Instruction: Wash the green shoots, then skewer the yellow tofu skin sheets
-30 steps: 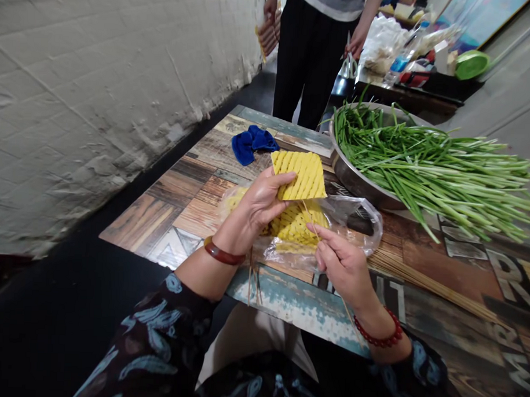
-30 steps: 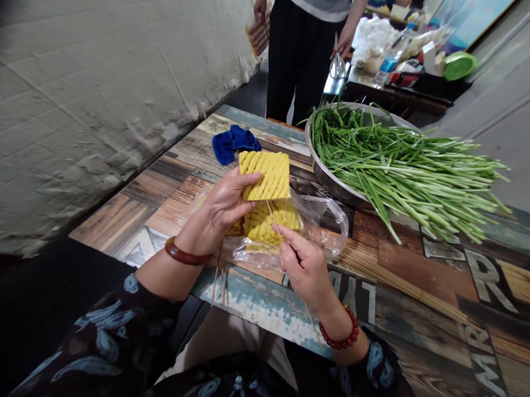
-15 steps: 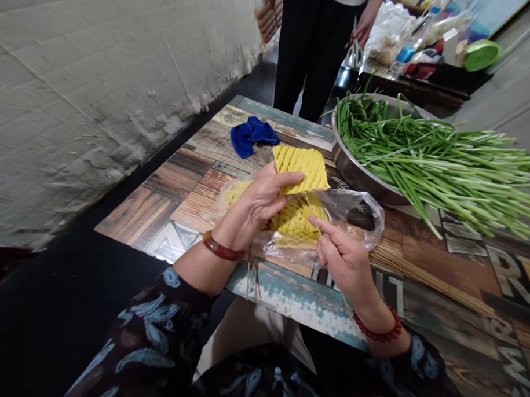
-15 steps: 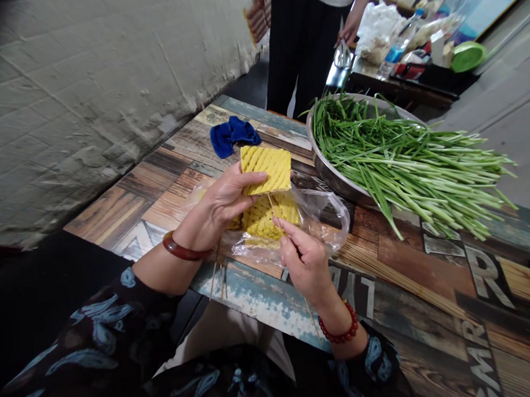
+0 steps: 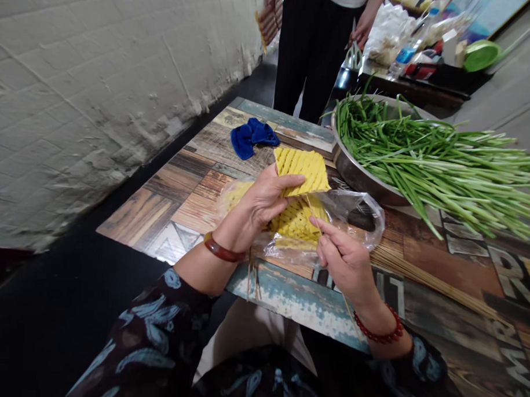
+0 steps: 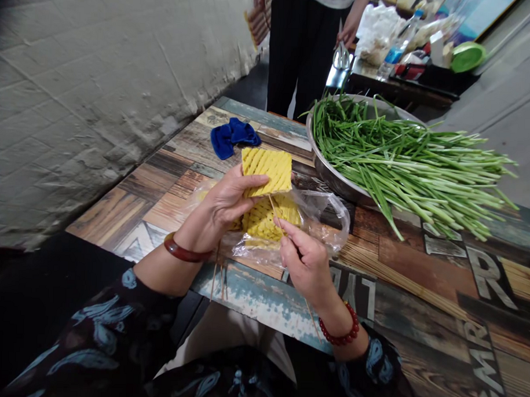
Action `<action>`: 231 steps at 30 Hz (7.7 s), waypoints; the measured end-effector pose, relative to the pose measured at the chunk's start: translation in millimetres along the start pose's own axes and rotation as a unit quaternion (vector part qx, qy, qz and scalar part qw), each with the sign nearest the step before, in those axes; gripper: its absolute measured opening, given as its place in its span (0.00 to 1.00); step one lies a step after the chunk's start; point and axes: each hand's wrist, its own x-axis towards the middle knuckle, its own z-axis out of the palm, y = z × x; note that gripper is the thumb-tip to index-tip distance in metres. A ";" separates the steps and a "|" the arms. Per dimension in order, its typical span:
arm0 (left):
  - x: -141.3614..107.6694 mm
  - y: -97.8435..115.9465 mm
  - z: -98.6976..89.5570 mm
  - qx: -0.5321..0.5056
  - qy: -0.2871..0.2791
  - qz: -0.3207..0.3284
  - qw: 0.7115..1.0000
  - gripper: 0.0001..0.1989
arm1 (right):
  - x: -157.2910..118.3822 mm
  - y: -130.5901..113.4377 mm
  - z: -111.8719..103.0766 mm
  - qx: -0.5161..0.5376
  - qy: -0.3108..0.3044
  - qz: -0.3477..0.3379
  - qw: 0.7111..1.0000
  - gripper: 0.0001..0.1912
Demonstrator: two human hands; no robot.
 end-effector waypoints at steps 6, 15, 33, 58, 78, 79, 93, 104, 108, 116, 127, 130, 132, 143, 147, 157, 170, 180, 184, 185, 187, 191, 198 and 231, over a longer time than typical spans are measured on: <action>-1.0 0.9 1.5 0.000 -0.001 -0.001 1.000 0.18 | 0.8 -2.6 0.3 -0.003 0.004 0.004 1.000 0.20; -1.0 1.1 2.2 0.004 -0.003 -0.003 1.000 0.21 | -0.5 -4.5 0.4 -0.002 0.007 -0.001 1.000 0.20; -3.2 -0.8 3.3 0.018 0.000 0.009 1.000 0.24 | 1.5 -4.9 0.4 0.002 0.009 0.014 1.000 0.20; -4.3 -4.5 4.0 0.055 -0.055 0.073 0.994 0.30 | 2.9 -1.0 3.4 0.041 0.015 0.031 0.999 0.21; -8.1 -2.9 7.9 0.025 -0.013 0.039 0.999 0.25 | 3.3 5.2 2.6 0.033 0.023 0.017 0.999 0.20; -8.4 -2.8 8.0 0.029 -0.019 0.039 0.999 0.26 | 3.3 5.2 2.8 0.030 0.025 0.018 0.999 0.20; -7.7 -8.6 6.3 0.055 -0.063 0.061 0.995 0.29 | 3.4 5.2 6.5 0.032 0.052 0.000 0.998 0.19; -7.4 -12.5 7.2 0.066 -0.078 0.059 0.993 0.28 | 4.5 6.1 7.3 0.020 0.053 0.005 0.998 0.19; -9.6 -13.2 10.1 0.063 -0.066 0.055 0.994 0.27 | 5.4 5.1 8.0 0.019 0.058 -0.001 0.998 0.19; -11.1 -15.9 11.5 0.075 -0.069 0.052 0.993 0.27 | 6.6 5.7 8.4 0.027 0.061 0.000 0.998 0.19; -12.9 -12.0 14.7 0.036 -0.046 0.044 0.997 0.24 | 6.8 7.7 8.4 0.018 0.060 -0.002 0.998 0.19; -13.2 -12.2 15.2 0.035 -0.045 0.043 0.997 0.23 | 6.6 6.7 8.6 0.016 0.062 -0.002 0.998 0.18; -13.6 -12.2 15.9 0.037 -0.042 0.044 0.997 0.24 | 6.5 6.7 8.6 0.015 0.061 -0.004 0.998 0.18; -13.4 -14.2 15.6 0.044 -0.048 0.032 0.997 0.24 | 7.2 10.1 7.0 0.003 0.058 -0.008 0.998 0.20; -12.4 -16.3 13.9 0.048 -0.054 0.031 0.997 0.24 | 7.7 10.7 7.0 0.004 0.060 -0.005 0.998 0.20; -13.0 -18.1 13.7 0.060 -0.063 0.031 0.996 0.24 | 9.7 6.3 6.7 -0.007 0.061 0.002 0.998 0.18; -13.9 -19.9 13.0 0.072 -0.079 0.024 0.994 0.21 | 10.6 9.7 6.9 0.018 0.062 0.004 0.998 0.17; -12.1 -22.7 10.8 0.082 -0.094 0.029 0.992 0.22 | 11.7 12.3 7.1 0.024 0.063 0.004 0.998 0.16; -12.6 -23.1 12.2 0.079 -0.096 0.023 0.992 0.23 | 12.2 17.3 7.3 0.032 0.067 0.002 0.997 0.15; -12.8 -23.2 12.6 0.080 -0.095 0.021 0.992 0.23 | 12.3 17.9 7.3 0.034 0.068 0.001 0.997 0.15; -13.2 -23.4 13.2 0.081 -0.093 0.017 0.992 0.22 | 12.6 18.4 7.2 0.036 0.070 0.000 0.997 0.14; -13.5 -24.6 13.8 0.083 -0.090 0.011 0.992 0.21 | 13.3 18.6 6.7 0.038 0.069 0.001 0.997 0.14; -14.1 -23.1 15.6 0.073 -0.085 0.002 0.994 0.22 | 14.5 17.1 6.5 0.035 0.069 -0.004 0.997 0.14; -15.4 -12.6 15.6 0.037 -0.050 0.007 0.998 0.21 | 9.6 17.9 1.3 0.077 0.000 -0.017 0.997 0.24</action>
